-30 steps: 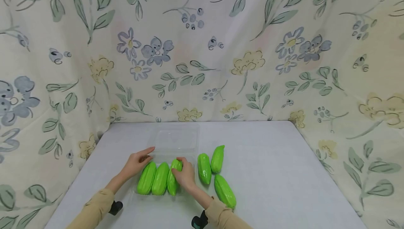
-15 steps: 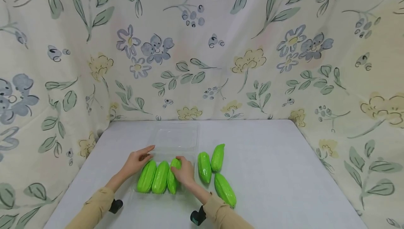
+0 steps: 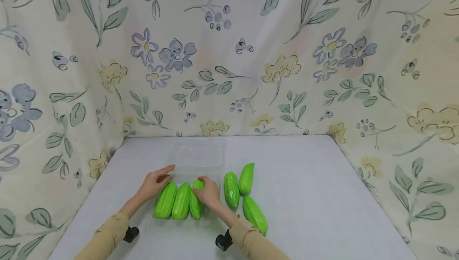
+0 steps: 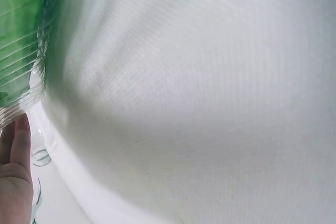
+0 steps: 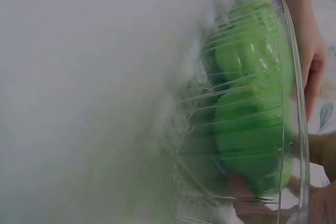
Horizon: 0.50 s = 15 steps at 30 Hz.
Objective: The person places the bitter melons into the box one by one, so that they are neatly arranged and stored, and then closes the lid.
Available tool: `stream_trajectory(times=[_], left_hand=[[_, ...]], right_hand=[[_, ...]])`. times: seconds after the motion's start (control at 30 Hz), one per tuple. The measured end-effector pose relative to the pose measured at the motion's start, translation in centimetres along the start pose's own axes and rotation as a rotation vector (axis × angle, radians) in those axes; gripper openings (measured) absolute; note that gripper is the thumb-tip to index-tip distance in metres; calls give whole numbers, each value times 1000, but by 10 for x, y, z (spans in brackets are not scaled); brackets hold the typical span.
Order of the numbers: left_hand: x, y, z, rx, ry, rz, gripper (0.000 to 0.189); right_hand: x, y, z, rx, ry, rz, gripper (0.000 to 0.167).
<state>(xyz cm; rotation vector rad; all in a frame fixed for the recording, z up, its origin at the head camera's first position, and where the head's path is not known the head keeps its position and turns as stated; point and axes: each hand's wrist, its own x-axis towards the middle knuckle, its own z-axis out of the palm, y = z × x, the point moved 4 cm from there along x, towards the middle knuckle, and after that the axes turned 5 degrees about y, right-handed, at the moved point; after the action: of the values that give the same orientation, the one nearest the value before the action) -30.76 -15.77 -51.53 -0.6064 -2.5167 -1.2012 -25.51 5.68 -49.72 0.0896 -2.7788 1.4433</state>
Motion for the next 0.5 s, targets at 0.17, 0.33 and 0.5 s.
stream_trajectory(times=[0.17,0.33,0.5], left_hand=[[0,0,0,8,0,-18,41],[0,-1,1,10,-5,-30,41],[0,-1,1,8,1,-18,41]], right_hand=[[2,-1,-1,3,-10,-12,41],[3,0,-1,11,-14,-1,41],[3,2,1,9,-10,-3,41]])
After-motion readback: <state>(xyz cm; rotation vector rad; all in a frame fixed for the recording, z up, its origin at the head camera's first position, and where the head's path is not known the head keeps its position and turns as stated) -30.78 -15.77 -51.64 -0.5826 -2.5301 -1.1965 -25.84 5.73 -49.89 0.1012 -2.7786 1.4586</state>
